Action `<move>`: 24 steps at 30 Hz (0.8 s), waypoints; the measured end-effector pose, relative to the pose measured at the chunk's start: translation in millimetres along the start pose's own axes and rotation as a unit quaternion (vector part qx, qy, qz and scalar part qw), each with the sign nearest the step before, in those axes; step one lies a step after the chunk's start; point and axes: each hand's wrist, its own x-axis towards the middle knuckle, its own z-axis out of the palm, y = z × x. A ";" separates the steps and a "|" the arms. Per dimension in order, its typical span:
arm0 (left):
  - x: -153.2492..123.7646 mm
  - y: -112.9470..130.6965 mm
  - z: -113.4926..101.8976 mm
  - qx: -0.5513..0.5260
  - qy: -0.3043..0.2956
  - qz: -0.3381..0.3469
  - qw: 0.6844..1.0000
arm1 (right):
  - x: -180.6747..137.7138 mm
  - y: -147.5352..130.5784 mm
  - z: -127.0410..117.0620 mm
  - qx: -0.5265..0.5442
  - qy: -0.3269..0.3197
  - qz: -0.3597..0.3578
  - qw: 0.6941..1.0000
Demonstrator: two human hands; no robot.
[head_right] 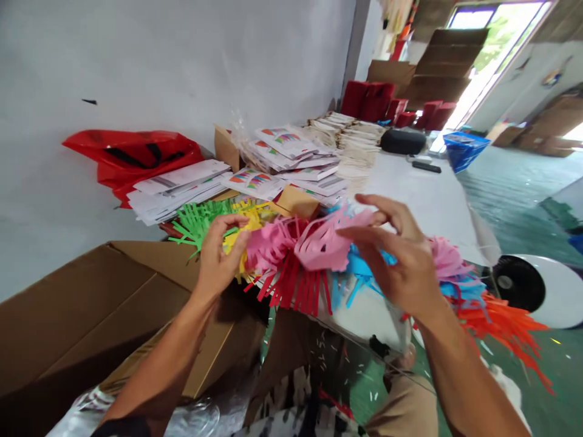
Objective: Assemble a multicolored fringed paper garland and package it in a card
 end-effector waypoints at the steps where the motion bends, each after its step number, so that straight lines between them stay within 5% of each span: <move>1: 1.9 17.3 2.1 -0.086 -0.057 -0.004 0.995 | -12.4 -8.9 -3.4 -0.007 -0.008 -0.010 1.000; 6: -12.8 85.4 26.2 -0.335 -0.337 -0.023 0.880 | -60.0 -47.1 -13.4 0.010 -0.082 -0.050 0.995; 11: -45.0 100.7 52.8 -0.386 -0.445 -0.130 0.797 | -88.8 -51.7 -22.8 0.015 -0.103 -0.039 0.994; 17: -57.0 105.9 62.8 -0.344 -0.394 -0.179 0.833 | -112.7 -44.2 -28.2 0.019 -0.096 -0.009 0.995; 24: -60.7 111.8 65.4 -0.253 -0.325 -0.094 0.906 | -131.7 -45.8 -20.6 0.102 -0.102 0.063 0.988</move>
